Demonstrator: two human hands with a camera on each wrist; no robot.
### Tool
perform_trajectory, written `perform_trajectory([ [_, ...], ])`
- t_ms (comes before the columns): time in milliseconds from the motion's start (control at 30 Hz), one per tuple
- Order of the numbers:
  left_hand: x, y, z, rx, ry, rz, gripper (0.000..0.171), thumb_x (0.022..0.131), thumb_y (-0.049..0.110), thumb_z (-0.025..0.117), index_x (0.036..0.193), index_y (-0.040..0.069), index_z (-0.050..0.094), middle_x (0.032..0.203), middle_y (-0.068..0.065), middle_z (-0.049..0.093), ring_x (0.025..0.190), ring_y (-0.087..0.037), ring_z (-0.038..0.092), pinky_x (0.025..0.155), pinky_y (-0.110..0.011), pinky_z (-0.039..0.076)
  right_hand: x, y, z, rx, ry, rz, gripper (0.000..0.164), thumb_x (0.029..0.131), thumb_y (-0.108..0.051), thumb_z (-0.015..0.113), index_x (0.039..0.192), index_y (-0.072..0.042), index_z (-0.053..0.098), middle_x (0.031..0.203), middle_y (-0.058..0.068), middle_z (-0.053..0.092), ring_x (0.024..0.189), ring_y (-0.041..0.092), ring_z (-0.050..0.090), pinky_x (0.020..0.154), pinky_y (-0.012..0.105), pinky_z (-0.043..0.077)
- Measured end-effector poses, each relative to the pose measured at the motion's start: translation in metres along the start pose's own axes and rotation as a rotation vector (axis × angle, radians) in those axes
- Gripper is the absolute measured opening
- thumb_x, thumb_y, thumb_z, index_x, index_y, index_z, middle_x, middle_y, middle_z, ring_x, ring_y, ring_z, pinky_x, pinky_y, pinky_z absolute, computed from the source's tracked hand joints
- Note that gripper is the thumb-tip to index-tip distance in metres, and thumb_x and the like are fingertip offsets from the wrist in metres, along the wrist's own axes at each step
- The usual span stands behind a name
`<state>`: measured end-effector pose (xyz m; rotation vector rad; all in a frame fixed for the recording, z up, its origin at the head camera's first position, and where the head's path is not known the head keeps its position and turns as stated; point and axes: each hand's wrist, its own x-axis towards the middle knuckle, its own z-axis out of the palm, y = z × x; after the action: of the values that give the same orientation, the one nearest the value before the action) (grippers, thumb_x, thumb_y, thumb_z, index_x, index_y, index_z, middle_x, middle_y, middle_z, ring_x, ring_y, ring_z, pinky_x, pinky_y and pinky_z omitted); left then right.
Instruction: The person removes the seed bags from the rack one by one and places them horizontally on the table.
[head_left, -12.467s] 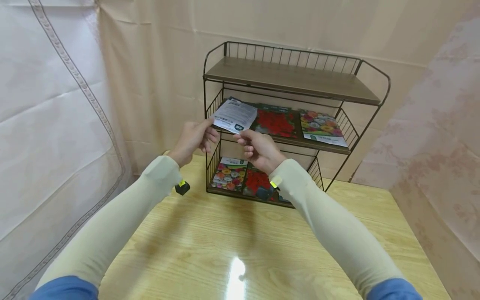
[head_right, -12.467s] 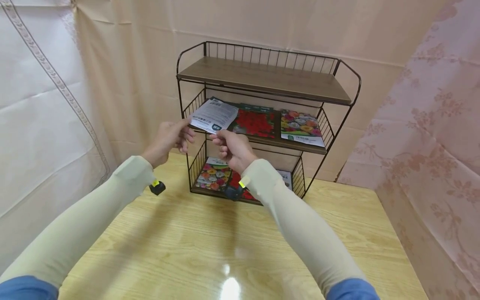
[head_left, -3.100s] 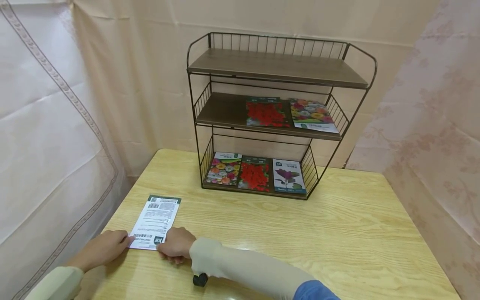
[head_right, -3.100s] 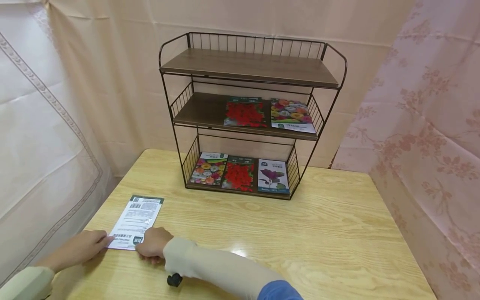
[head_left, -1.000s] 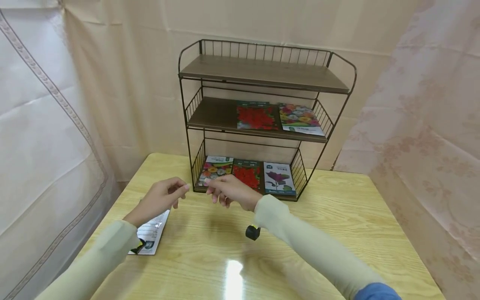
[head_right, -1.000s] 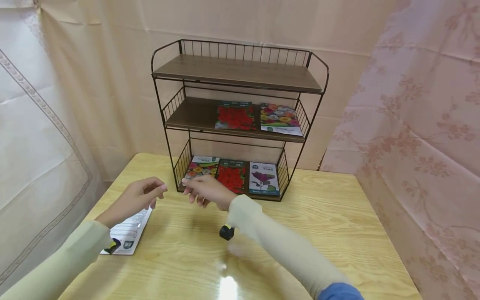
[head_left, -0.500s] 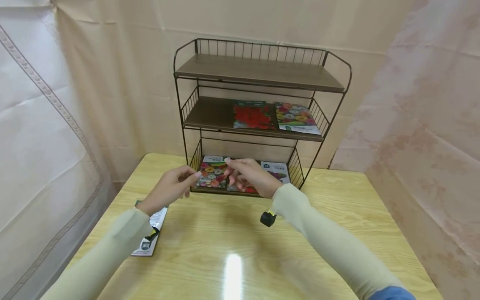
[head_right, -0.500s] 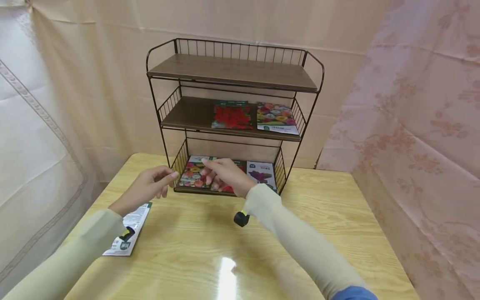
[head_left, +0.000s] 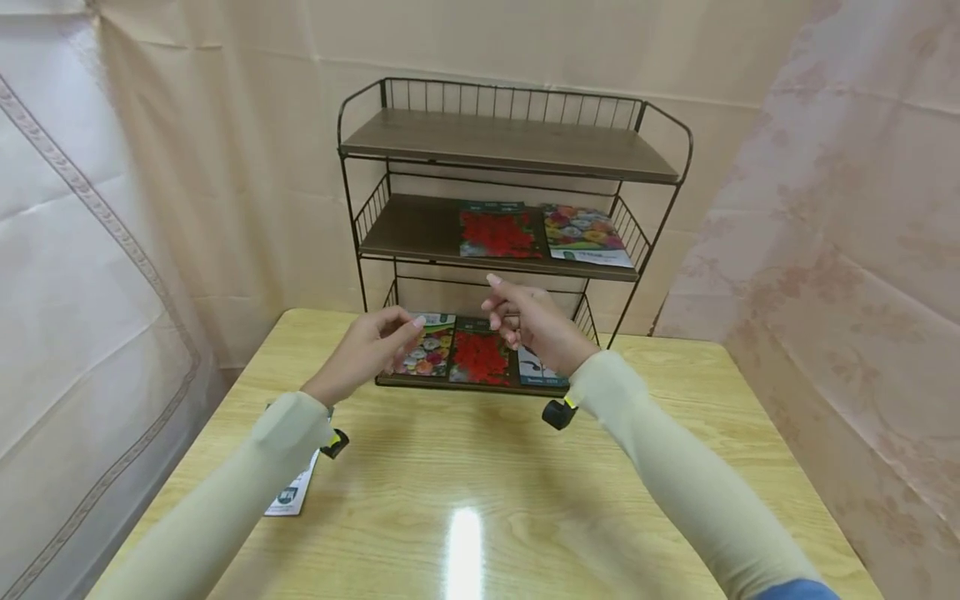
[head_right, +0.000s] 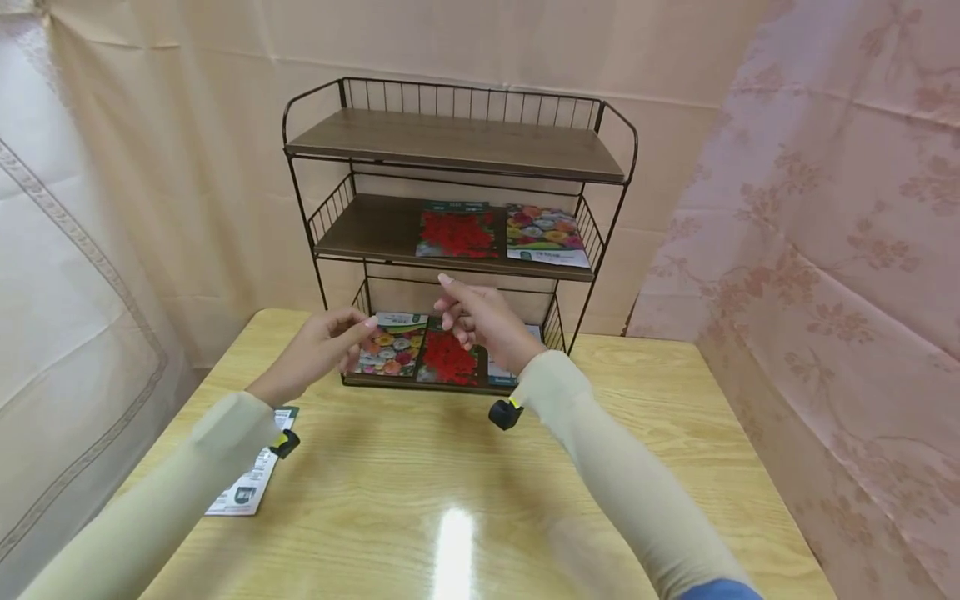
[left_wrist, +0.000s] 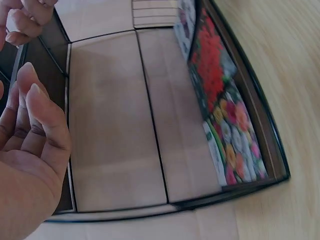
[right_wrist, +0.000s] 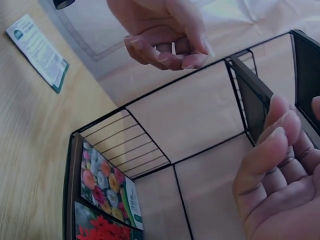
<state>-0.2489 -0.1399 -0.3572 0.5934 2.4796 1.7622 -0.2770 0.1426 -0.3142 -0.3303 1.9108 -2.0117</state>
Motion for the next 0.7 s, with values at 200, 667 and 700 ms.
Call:
perform_trajectory([
  [200,0.017,0.014,0.007,-0.071,0.022,-0.027,0.047,0.100,0.056,0.060,0.109,0.010,0.068,0.098,-0.017,0.065,0.069,-0.029,0.055,0.055,-0.030,0.049,-0.001,-0.006,-0.013,0.086,0.053,-0.032,0.059,0.098,-0.063,0.060,0.098,-0.005,0.065,0.073,0.001,0.060,0.049,0.011,0.044,0.047,0.025,0.037],
  [667,0.063,0.044,0.019,-0.337,0.005,-0.042,0.057,0.101,0.055,0.060,0.107,-0.001,0.069,0.087,-0.009,0.066,0.058,-0.018,0.052,0.053,-0.028,0.045,0.004,-0.010,-0.034,0.487,0.128,0.049,0.061,0.102,-0.060,0.053,0.088,-0.004,0.075,0.059,0.000,0.062,0.046,0.010,0.040,0.045,0.024,0.030],
  [700,0.065,0.045,0.019,-0.358,0.007,-0.049,0.058,0.101,0.055,0.059,0.108,-0.001,0.069,0.086,-0.007,0.066,0.057,-0.017,0.052,0.053,-0.028,0.045,0.004,-0.010,-0.035,0.504,0.137,0.054,0.062,0.101,-0.060,0.054,0.088,-0.004,0.075,0.058,0.000,0.062,0.046,0.011,0.039,0.045,0.024,0.029],
])
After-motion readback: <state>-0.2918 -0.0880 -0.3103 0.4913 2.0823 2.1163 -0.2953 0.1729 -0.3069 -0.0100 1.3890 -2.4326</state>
